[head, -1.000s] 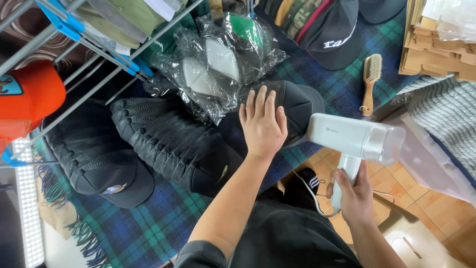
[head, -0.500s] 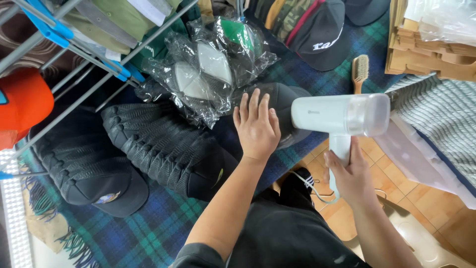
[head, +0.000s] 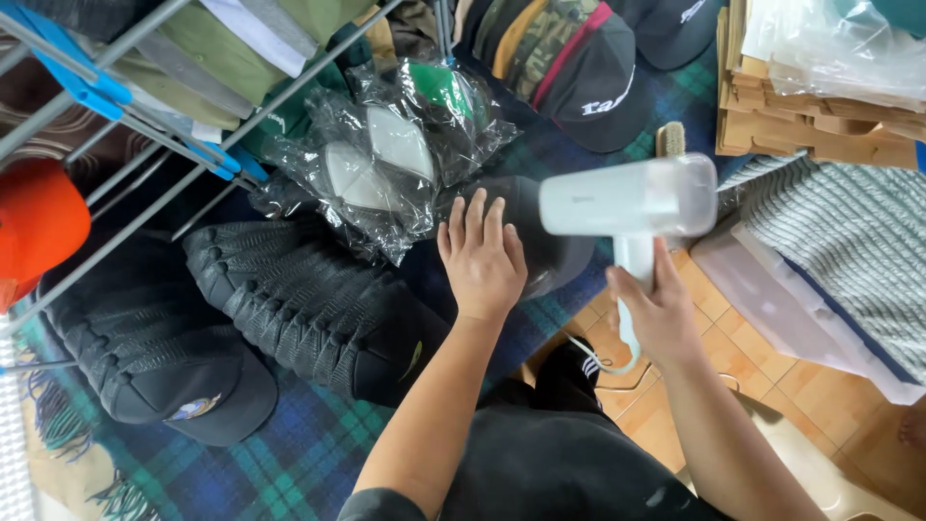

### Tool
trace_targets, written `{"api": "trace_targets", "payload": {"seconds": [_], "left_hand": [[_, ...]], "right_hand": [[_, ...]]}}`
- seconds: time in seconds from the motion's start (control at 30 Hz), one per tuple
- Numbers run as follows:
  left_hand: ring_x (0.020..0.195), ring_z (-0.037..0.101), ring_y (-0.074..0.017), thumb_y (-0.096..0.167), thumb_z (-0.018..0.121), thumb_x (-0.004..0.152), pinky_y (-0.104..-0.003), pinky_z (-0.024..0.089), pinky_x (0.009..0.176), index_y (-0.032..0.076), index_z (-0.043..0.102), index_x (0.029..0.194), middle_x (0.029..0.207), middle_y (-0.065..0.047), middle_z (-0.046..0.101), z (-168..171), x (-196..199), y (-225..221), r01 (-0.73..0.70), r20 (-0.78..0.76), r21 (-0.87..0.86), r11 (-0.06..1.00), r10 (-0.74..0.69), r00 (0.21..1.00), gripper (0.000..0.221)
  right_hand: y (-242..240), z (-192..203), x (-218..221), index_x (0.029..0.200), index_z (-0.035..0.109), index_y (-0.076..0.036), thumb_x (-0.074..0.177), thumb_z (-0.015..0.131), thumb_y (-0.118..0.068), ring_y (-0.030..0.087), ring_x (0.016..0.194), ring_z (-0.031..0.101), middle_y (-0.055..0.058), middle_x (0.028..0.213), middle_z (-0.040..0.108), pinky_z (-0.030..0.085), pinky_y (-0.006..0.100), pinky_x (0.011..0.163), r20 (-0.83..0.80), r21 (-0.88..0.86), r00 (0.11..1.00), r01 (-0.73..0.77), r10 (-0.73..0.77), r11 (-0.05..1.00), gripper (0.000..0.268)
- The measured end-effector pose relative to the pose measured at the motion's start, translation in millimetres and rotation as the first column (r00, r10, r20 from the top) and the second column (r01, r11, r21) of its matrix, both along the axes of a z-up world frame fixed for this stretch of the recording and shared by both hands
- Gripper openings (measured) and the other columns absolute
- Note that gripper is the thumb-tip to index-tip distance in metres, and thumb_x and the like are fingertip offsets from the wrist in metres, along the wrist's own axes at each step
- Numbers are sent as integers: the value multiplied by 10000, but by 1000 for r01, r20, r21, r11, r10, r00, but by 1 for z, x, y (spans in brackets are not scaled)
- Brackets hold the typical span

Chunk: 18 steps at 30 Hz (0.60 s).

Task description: Brushing and steaming a baseball cap to clean and reshape it.

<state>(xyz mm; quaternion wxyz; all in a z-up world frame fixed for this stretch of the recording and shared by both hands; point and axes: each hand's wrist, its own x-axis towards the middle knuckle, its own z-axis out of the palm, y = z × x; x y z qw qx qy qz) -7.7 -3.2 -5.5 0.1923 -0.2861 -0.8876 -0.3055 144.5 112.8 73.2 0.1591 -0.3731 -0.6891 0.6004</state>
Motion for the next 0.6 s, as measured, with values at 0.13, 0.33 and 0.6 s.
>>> {"api": "trace_targets", "payload": {"seconds": [0.13,0.33,0.6], "left_hand": [[1325,567,-374,267,494,1028,-581,422,1074,143,664,1275,1349,-106,638,8,-2,-1,-9,-42,32,999,11,999,324],[1313,584,-345,314,462,1037,-552,437,1064,179,674,1258,1339,-76,653,9,-3,-1,-34,-104,19,999,35,994,334],[1285,605,-306,276,567,960,-489,441,1069,205,741,1202,1331,-33,680,1,-3,1,-49,-110,55,997,55,992,306]], "right_hand": [[-3,-60,55,1543,281,96,981,556,-115,276,437,602,166,733,572,471,378,318,-62,-111,994,87,-95,990,660],[-2,-75,66,1548,248,113,987,538,-80,300,387,575,196,674,557,455,406,305,51,-171,984,175,-169,969,661],[103,-83,-12,1624,234,-20,949,660,-165,340,479,668,223,719,641,547,443,369,195,-131,968,-132,156,983,812]]}}
